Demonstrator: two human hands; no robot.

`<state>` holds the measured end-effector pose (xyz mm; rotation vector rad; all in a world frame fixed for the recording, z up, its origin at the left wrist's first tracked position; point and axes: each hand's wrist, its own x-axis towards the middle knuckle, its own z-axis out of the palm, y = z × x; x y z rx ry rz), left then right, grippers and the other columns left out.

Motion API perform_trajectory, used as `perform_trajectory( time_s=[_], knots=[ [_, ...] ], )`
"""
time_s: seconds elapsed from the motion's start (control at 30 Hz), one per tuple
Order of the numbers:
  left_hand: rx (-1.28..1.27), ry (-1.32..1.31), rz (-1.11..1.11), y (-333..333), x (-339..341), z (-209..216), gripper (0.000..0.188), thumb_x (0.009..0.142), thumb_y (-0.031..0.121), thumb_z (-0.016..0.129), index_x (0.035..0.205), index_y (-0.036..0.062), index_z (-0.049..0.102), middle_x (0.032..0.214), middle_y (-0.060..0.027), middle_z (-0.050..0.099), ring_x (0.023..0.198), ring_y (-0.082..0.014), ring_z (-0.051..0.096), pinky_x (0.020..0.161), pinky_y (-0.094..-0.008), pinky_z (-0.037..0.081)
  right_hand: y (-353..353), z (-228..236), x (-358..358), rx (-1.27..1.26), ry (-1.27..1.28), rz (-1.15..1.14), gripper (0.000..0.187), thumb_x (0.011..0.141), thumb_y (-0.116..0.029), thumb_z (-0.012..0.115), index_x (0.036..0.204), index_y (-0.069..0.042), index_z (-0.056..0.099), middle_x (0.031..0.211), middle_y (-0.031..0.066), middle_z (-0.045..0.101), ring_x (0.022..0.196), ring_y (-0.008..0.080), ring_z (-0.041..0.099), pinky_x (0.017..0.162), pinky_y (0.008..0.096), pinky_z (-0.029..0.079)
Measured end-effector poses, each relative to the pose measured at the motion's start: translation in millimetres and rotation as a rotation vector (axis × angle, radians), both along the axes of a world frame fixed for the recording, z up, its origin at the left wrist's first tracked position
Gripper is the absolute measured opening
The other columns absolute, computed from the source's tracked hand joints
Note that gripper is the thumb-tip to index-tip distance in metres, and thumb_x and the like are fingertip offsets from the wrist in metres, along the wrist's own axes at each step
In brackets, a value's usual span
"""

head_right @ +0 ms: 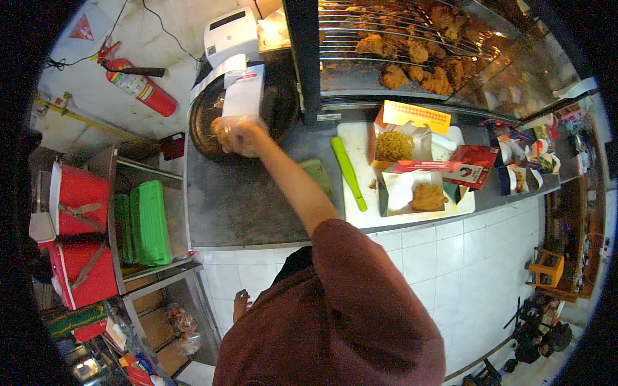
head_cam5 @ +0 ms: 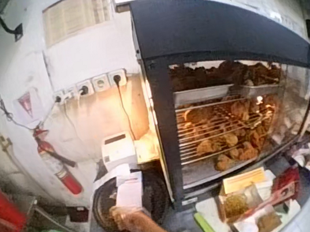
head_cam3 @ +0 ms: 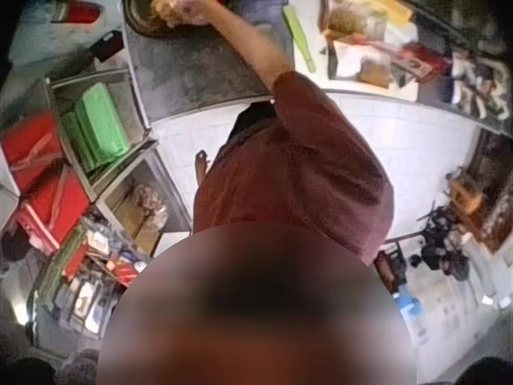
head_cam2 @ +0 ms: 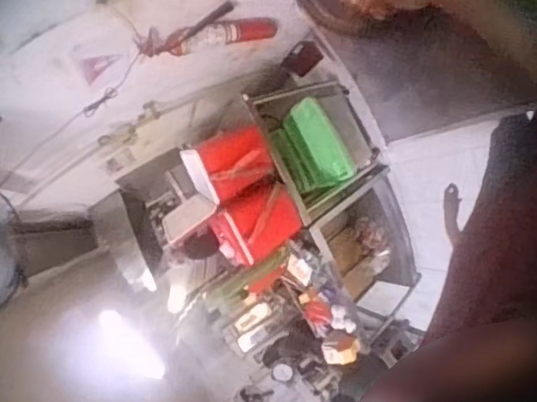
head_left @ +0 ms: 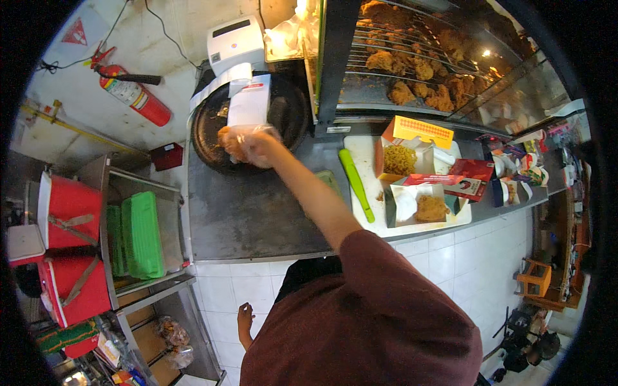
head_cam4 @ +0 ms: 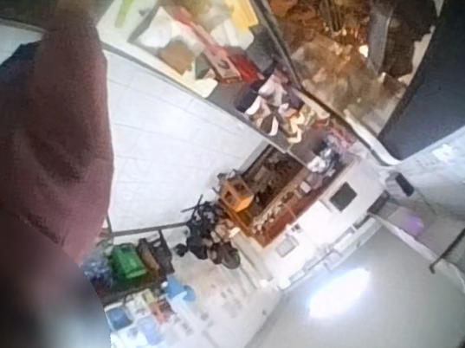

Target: The person assembles takeout orders by placing rice and fried chicken into paper containers, adding sauce, and closing the boxes. They also handle receipts and place items into branded packaging.

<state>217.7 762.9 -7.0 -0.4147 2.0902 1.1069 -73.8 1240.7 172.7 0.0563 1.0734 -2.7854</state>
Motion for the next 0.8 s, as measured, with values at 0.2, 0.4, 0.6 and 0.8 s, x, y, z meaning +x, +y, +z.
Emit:
perform_trajectory(
  time_s=[0.2, 0.4, 0.6, 0.8],
  knots=[
    [-0.126, 0.177, -0.139, 20, -34, 26, 0.035, 0.092, 0.031, 0.053, 0.114, 0.0040, 0.055, 0.080, -0.0132, 0.061, 0.064, -0.0178, 0.059, 0.062, -0.0306, 0.048, 13, 28, 78, -0.791, 0.059, 0.360, 0.044, 0.086, -0.034, 0.051, 0.119, -0.005, 0.049, 0.108, 0.0171, 0.057, 0.097, 0.0359, 0.058, 0.073, 0.0427, 0.056],
    [-0.087, 0.089, -0.788, 117, -72, 79, 0.041, 0.091, 0.037, 0.052, 0.104, -0.0004, 0.060, 0.094, -0.0185, 0.065, 0.082, -0.0293, 0.063, 0.073, -0.0372, 0.048, -13, 37, 224, -0.829, 0.049, 0.155, 0.069, 0.081, -0.042, 0.058, 0.137, -0.009, 0.035, 0.136, 0.0219, 0.040, 0.110, 0.0465, 0.049, 0.078, 0.0484, 0.054],
    [0.086, 0.080, -1.329, 291, -70, 199, 0.039, 0.091, 0.037, 0.051, 0.097, -0.0004, 0.060, 0.090, -0.0191, 0.064, 0.089, -0.0312, 0.062, 0.075, -0.0389, 0.047, 51, 39, 423, -0.555, -0.016, -0.150, 0.073, 0.075, -0.038, 0.063, 0.135, -0.006, 0.035, 0.127, 0.0263, 0.044, 0.105, 0.0459, 0.052, 0.075, 0.0489, 0.055],
    [0.913, 0.287, -1.653, 485, 39, 248, 0.020, 0.092, 0.019, 0.053, 0.101, 0.0033, 0.059, 0.093, -0.0145, 0.061, 0.085, -0.0277, 0.060, 0.075, -0.0367, 0.047, 175, 42, 576, -0.574, 0.151, -0.730, 0.067, 0.077, -0.037, 0.059, 0.132, -0.004, 0.038, 0.120, 0.0237, 0.049, 0.104, 0.0428, 0.054, 0.079, 0.0480, 0.055]
  ],
)
